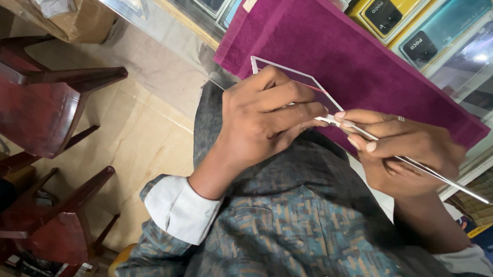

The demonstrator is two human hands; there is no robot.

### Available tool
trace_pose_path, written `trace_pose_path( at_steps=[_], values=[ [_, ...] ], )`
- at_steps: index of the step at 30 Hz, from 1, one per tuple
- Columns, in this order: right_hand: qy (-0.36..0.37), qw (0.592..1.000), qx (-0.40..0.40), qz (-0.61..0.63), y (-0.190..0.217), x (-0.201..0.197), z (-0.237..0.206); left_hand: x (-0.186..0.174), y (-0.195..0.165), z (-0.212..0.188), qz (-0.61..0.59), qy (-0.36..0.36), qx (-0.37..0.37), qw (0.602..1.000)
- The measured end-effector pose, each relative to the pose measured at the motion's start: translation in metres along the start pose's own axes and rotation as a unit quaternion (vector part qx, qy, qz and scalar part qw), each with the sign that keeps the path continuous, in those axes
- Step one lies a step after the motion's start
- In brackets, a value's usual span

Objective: The person pries open the back cover of a tablet using a thin metal tool, then connects a charging cable to the exposed battery and board to test it. They then work the tool along the edge of the tablet's screen frame, separating the display from the body while holding it on their lap.

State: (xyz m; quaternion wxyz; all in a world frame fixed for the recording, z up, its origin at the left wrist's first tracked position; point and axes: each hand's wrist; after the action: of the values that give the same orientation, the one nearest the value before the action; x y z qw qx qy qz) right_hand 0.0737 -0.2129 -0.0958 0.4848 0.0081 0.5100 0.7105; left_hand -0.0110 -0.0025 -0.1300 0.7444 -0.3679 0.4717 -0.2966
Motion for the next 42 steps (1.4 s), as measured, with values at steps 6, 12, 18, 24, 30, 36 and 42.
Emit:
trace_pose_path(
  at_steps=[6,12,18,24,30,36,42],
  values=[
    [-0.018,0.999,-0.001,0.046,-0.006,0.001,-0.004,0.0,-0.002,0.001,-0.004,0.002,-0.002,1.0],
    [-0.019,0.999,0.018,0.046,0.001,-0.003,0.002,-0.001,-0.004,0.003,0.003,0.002,0.0,1.0],
    [0.004,1.0,0.016,0.018,0.009,-0.003,0.014,-0.003,-0.005,0.002,0.005,0.009,0.003,1.0],
    [0.021,1.0,0.006,-0.012,0.012,-0.006,0.02,0.0,-0.006,0.002,0.0,0.002,-0.002,1.0],
    [0.041,0.999,-0.004,-0.025,0.009,-0.008,0.013,0.0,-0.006,0.003,-0.002,-0.006,0.0,1.0],
    [0.008,1.0,0.0,0.01,0.001,-0.005,-0.001,-0.001,-0.006,0.002,-0.001,0.001,0.007,1.0],
    [-0.004,0.999,-0.001,0.044,-0.005,-0.003,-0.003,0.0,-0.006,0.001,-0.001,0.0,0.004,1.0]
  ],
)
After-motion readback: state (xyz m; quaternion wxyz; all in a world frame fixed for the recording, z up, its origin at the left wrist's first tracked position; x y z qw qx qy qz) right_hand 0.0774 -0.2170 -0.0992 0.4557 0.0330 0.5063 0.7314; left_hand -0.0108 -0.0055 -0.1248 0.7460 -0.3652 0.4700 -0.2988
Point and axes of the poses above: each hand's wrist, its own z-axis towards the middle knuckle, its own x-axis out of the palm, y = z × x, and after that the axes turned 12 degrees about -x, right-handed
